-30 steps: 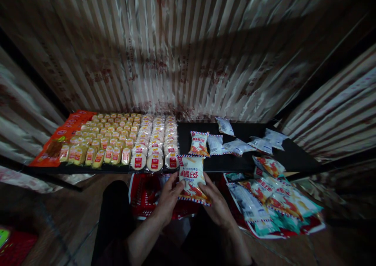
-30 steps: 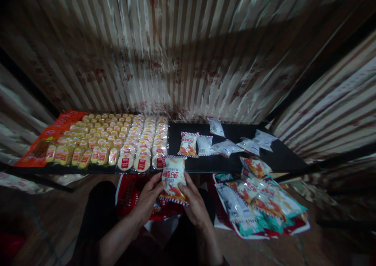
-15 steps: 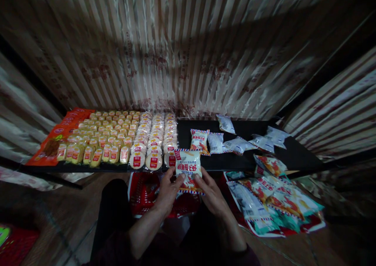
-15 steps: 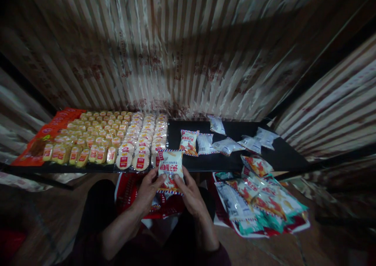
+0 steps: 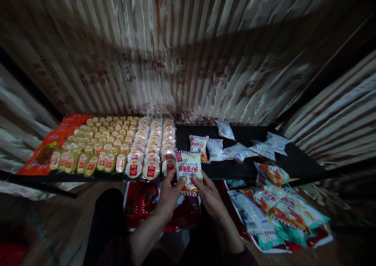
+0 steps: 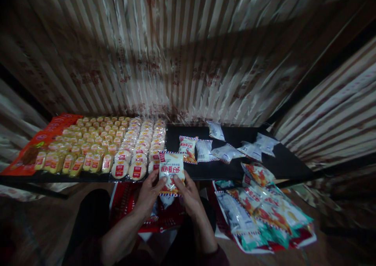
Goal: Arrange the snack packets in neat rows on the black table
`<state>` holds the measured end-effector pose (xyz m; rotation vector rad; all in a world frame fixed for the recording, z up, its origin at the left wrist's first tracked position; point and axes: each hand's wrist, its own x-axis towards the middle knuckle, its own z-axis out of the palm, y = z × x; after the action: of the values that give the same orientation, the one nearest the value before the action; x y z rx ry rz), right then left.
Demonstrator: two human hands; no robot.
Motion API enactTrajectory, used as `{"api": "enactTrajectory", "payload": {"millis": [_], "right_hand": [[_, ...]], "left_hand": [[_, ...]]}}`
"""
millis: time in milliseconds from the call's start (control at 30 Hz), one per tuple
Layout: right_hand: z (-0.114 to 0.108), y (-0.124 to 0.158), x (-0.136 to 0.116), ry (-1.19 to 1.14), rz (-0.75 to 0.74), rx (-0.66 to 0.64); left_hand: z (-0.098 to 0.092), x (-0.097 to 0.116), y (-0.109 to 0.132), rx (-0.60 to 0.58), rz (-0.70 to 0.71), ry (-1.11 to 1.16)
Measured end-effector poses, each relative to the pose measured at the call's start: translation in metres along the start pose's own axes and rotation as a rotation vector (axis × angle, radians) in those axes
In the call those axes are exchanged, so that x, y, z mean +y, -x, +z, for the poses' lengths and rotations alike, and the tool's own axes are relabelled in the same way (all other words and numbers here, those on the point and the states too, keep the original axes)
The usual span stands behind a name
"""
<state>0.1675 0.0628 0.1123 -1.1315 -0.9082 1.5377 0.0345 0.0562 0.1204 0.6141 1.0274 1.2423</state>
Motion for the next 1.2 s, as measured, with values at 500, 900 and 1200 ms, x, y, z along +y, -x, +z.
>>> {"api": "enactTrajectory", "payload": {"millis": [500,900,1200], "right_hand": [[0.0,-0.057,-0.013,-0.058,-0.031,0.078],[0.002,-0.116,-0.018,-0.066,-0.077,0.097],[0.008,-0.154,-0.014,-0.087,-0.055,0.098]], "left_hand": [[0.014,0.013,-0.059,0.027,0.091,-0.075],[0.017,0.013,-0.114,0.094,0.147,-0.131],[0.02,0.034,-0.144,0.147,0.162,-0.222]]}}
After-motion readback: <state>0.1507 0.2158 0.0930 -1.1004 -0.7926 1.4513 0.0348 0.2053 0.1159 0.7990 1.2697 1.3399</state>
